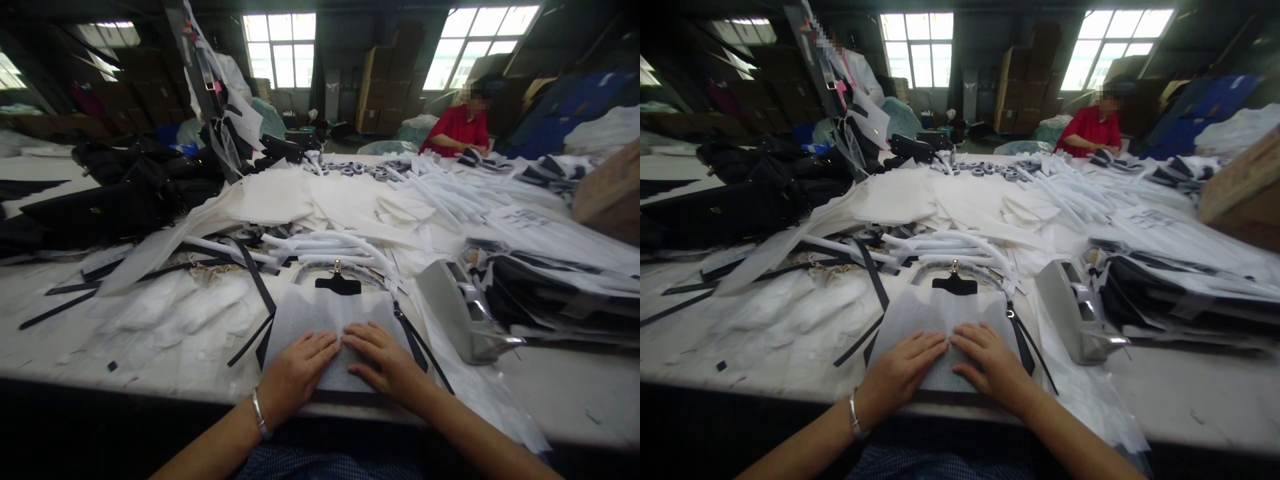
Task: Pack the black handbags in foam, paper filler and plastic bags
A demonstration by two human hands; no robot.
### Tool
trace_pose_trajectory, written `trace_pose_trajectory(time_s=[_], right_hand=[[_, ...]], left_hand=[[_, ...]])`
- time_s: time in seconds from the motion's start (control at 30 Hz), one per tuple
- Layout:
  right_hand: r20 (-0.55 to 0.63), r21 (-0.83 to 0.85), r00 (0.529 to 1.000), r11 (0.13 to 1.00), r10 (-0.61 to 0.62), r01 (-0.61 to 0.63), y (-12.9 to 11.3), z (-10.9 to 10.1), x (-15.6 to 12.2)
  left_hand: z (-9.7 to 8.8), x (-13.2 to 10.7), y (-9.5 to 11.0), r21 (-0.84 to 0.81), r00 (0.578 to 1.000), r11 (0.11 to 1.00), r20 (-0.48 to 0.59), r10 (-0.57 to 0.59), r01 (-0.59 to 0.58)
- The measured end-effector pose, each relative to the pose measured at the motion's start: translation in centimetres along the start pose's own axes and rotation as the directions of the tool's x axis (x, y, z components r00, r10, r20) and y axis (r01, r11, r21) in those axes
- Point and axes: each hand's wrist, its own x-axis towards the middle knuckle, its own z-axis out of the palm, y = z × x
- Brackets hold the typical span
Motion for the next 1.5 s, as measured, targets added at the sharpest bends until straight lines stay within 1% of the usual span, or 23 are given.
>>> trace_pose_trajectory(time_s=[0.1, 0.27, 0.47, 0.77, 1.1, 1.37, 1.5], right_hand=[[-0.021, -0.064, 0.999, 0.997, -0.043, 0.042, 0.2, 0.7, -0.4], [-0.021, -0.14, 0.997, 0.987, -0.079, 0.076, 0.0, 0.8, -0.2], [-0.02, -0.174, 0.994, 0.979, -0.108, 0.103, -0.1, 0.9, 0.0], [-0.079, -0.157, 0.982, 0.975, -0.169, 0.155, 0.2, 1.1, 0.0], [-0.09, -0.113, 0.974, 0.973, -0.209, 0.199, 0.2, 0.9, 0.4], [-0.08, -0.097, 0.969, 0.969, -0.235, 0.227, 0.4, 0.8, 0.6], [-0.104, -0.097, 0.962, 0.965, -0.253, 0.243, 0.4, 0.7, 0.5]], left_hand=[[0.7, -0.6, 0.0, 0.036, 1.0, 0.999, -0.028, 0.015, -0.014], [0.9, -0.4, 0.0, 0.034, 0.998, 0.999, -0.062, 0.006, -0.004], [0.9, -0.3, -0.1, 0.023, 0.999, 1.0, -0.048, -0.005, 0.006], [1.0, -0.4, -0.2, 0.013, 1.0, 1.0, -0.019, -0.006, 0.006], [0.9, -0.3, -0.1, -0.013, 0.999, 1.0, -0.053, -0.012, 0.011], [1.0, -0.4, -0.2, -0.011, 0.999, 1.0, -0.04, -0.007, 0.006], [1.0, -0.4, -0.2, -0.026, 0.999, 1.0, -0.032, -0.014, 0.013]])
